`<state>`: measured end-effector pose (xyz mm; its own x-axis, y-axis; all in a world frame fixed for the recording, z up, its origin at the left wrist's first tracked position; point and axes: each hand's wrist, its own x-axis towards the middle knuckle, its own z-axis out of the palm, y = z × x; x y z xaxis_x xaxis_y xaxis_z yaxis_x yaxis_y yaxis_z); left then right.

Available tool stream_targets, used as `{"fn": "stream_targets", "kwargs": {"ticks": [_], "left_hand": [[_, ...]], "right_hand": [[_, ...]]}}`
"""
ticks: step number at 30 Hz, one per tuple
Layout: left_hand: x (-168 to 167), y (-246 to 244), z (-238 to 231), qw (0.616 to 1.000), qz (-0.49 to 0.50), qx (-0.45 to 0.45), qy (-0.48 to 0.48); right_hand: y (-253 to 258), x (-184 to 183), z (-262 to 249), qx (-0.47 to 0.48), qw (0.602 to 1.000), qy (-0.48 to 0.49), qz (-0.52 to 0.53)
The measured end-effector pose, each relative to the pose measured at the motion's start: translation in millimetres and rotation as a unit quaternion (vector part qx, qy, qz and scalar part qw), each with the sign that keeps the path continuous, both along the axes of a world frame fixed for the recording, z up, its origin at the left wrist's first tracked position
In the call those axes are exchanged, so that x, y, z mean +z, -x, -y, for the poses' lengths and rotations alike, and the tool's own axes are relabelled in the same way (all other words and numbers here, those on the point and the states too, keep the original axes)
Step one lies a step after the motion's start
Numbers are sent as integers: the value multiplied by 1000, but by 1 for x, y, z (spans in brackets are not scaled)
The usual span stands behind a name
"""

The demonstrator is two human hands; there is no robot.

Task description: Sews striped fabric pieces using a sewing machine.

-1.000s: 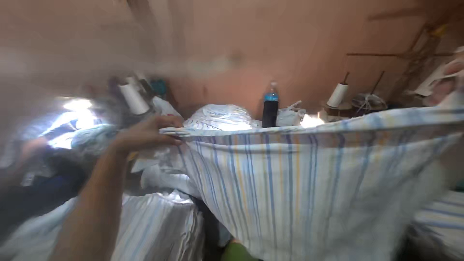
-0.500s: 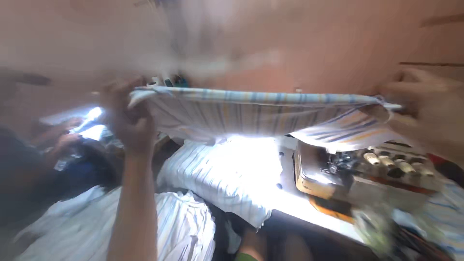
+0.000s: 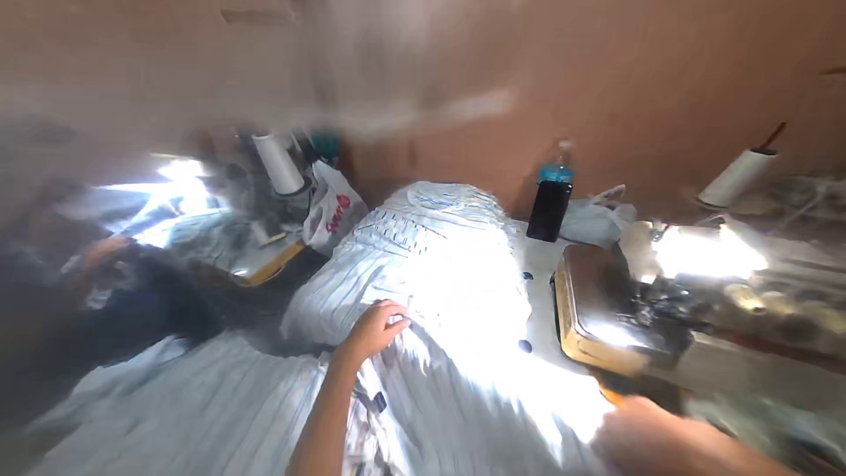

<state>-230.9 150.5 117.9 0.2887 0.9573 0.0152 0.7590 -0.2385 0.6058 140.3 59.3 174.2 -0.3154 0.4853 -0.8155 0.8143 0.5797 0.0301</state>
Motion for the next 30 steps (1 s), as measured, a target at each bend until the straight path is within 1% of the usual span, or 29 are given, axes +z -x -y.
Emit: {"fn": "stream_targets", "kwargs": {"ticks": [1, 2, 3, 4, 5, 6, 7, 8, 9, 10, 11, 12, 13, 14, 16, 17, 19, 20, 21, 22, 24, 26, 27, 28, 30], "left_hand": [[-5, -3, -8, 999, -12, 28, -15], [-3, -7, -14, 998, -24, 55, -26], [1, -11, -19, 995, -42, 80, -30], [5, -17, -25, 992, -65, 102, -34], [6, -22, -33, 989, -85, 115, -47], [4, -26, -44, 987, -97, 114, -62], [-1, -27, -54, 987, -110, 101, -59], [-7, -28, -62, 988, -120, 89, -49], [-13, -27, -66, 989, -115, 83, -48], [-18, -26, -66, 990, -93, 82, -74], [-24, -24, -64, 986, -66, 84, -125], [-30, -24, -59, 974, -33, 91, -203], [-34, -25, -54, 951, 4, 103, -293], [-37, -28, -49, 916, 42, 118, -380], [-30, -35, -40, 840, 88, 126, -520], [-21, -38, -34, 813, 91, 112, -565], [1, -45, -15, 776, 86, 72, -621], [12, -47, -5, 762, 84, 56, -640], [22, -50, 7, 753, 82, 42, -652], [33, -53, 20, 750, 82, 28, -656], [49, -64, 46, 754, 97, 0, -650], [58, -78, 65, 750, 110, -13, -652], [62, -86, 74, 752, 123, -12, -647], [65, -92, 85, 767, 139, -12, -626], [72, -104, 105, 800, 236, -46, -549]], "right_hand": [[7, -10, -11, 2, 1000, 2, -10], [14, -12, -23, -5, 998, -7, -58], [24, -12, -37, -15, 991, -24, -131], [36, -11, -51, -36, 972, -49, -227], [53, -14, -63, -69, 939, -86, -325], [73, -20, -74, -110, 893, -129, -417], [97, -28, -82, -162, 849, -161, -476], [120, -37, -89, -216, 811, -187, -511], [140, -47, -95, -254, 786, -213, -522], [154, -55, -100, -269, 781, -234, -512], [162, -60, -104, -265, 795, -247, -487], [165, -61, -105, -250, 808, -260, -466], [164, -62, -105, -234, 813, -271, -460], [162, -64, -105, -222, 803, -276, -479], [153, -74, -106, -204, 747, -260, -576], [148, -76, -104, -203, 715, -218, -633], [137, -61, -93, -212, 650, -71, -726], [130, -51, -85, -207, 629, -5, -750], [121, -41, -76, -191, 620, 39, -760], [112, -32, -66, -170, 615, 59, -768], [93, -18, -46, -129, 613, 41, -778], [73, -7, -27, -87, 617, -11, -782], [64, -2, -18, -57, 624, -52, -778], [53, 5, -9, -29, 634, -95, -767], [31, 21, 8, 30, 652, -158, -741]]}}
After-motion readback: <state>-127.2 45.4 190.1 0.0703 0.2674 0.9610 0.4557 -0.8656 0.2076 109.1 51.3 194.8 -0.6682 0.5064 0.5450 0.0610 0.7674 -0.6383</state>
